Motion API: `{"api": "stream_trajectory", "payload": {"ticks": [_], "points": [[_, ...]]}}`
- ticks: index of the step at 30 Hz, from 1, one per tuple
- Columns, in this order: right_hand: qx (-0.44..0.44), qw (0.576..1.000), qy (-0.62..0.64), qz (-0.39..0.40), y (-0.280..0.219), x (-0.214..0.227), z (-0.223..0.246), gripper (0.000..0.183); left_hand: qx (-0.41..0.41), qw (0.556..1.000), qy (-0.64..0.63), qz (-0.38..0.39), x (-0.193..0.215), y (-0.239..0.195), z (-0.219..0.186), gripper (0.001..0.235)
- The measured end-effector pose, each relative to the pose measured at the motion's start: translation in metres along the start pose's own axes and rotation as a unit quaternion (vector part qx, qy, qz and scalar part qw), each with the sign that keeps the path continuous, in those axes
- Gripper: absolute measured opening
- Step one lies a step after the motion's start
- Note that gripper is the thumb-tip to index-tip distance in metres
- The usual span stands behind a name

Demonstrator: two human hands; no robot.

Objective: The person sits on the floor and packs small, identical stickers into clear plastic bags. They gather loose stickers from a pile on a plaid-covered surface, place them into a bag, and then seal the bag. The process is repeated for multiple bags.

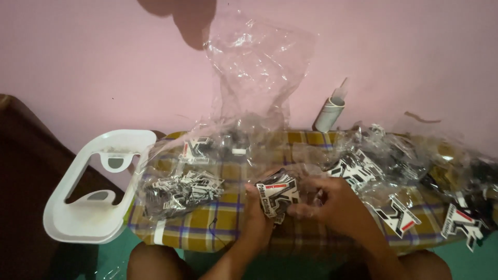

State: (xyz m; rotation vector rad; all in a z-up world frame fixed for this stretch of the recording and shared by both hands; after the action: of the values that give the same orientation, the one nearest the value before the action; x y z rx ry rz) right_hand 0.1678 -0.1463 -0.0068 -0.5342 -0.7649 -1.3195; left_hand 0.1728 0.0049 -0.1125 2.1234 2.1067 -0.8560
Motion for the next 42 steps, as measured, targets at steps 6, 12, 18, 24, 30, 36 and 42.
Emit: {"api": "stream_trajectory", "payload": {"ticks": [6,12,18,24,30,36,42], "points": [[-0.131,0.985,0.108,0.002,0.013,0.008,-0.007,0.044,-0.023,0.966,-0.252,0.056,-0.017,0.011,-0.015,0.088],[-0.117,0.952,0.281,-0.016,0.024,0.006,-0.027,0.026,-0.021,0.973,-0.193,0.121,-0.022,0.004,-0.041,0.080],[-0.120,0.931,0.333,-0.091,0.021,0.007,-0.040,0.034,-0.032,0.936,-0.248,0.248,-0.028,0.008,-0.024,0.073],[-0.114,0.923,0.357,-0.086,0.021,0.009,-0.036,0.019,-0.170,0.947,0.235,0.139,-0.016,-0.022,-0.074,0.052],[-0.053,0.920,0.367,-0.131,0.016,0.022,-0.031,0.022,0.055,0.987,-0.036,0.150,-0.014,-0.029,-0.059,0.076],[-0.068,0.932,0.335,-0.123,0.010,0.022,-0.019,0.058,0.054,0.992,0.049,0.103,-0.006,-0.021,-0.049,0.074],[-0.128,0.950,0.284,-0.029,0.010,0.010,-0.020,0.048,0.086,0.983,0.132,0.092,-0.004,-0.029,-0.047,0.089]]}}
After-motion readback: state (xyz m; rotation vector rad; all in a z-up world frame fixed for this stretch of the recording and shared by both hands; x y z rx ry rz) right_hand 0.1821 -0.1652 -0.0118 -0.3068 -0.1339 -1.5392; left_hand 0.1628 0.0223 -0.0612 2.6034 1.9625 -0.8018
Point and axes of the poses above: each hand's wrist, its own y-axis towards the middle knuckle, its own x-axis out of the back of the hand, z = x × y, the point moved 9 cm from there along y, towards the middle knuckle
